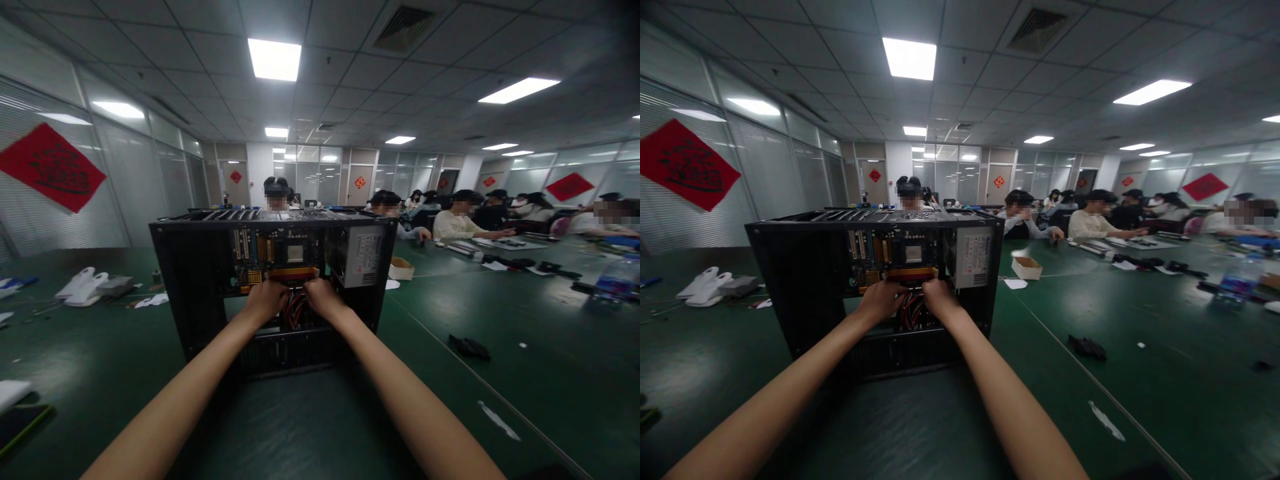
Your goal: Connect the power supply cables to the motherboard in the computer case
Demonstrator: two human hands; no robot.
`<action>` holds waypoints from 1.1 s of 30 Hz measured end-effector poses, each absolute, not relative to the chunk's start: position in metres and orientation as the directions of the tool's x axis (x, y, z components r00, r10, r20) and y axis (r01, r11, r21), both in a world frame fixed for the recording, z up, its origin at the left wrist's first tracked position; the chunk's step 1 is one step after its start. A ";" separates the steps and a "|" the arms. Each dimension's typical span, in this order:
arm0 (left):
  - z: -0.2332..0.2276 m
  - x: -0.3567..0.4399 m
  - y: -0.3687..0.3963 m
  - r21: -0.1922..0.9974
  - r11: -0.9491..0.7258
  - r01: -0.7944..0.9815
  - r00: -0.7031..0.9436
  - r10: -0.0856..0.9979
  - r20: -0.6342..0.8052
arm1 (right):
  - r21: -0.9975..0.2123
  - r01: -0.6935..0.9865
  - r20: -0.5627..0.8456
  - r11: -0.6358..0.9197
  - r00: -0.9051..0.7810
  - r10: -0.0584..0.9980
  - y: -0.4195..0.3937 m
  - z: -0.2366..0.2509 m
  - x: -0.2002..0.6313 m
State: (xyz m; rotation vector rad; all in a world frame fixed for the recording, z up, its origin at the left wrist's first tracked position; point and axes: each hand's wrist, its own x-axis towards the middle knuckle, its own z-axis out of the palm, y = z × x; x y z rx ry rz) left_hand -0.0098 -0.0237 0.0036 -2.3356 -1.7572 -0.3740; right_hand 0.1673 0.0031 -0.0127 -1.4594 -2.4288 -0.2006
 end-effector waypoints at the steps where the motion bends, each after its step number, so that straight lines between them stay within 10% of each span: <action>1: 0.003 -0.010 -0.023 0.000 -0.275 0.961 0.261 0.912 0.316 | -0.031 0.882 0.319 0.471 -0.437 0.841 0.004 -0.013 0.167; 12: 0.015 -0.006 -0.032 0.024 -0.228 0.973 0.207 0.919 0.335 | 0.048 0.838 0.449 0.543 -0.504 0.738 -0.027 0.001 0.182; 19: -0.007 -0.001 -0.103 0.169 -0.362 0.917 0.245 0.844 0.477 | 0.488 0.502 0.325 0.714 -0.864 0.385 -0.065 -0.023 0.286; 33: -0.006 -0.052 -0.057 0.445 0.131 0.886 -0.319 0.869 0.379 | 0.519 0.602 0.390 0.607 -0.799 0.458 -0.092 -0.032 0.197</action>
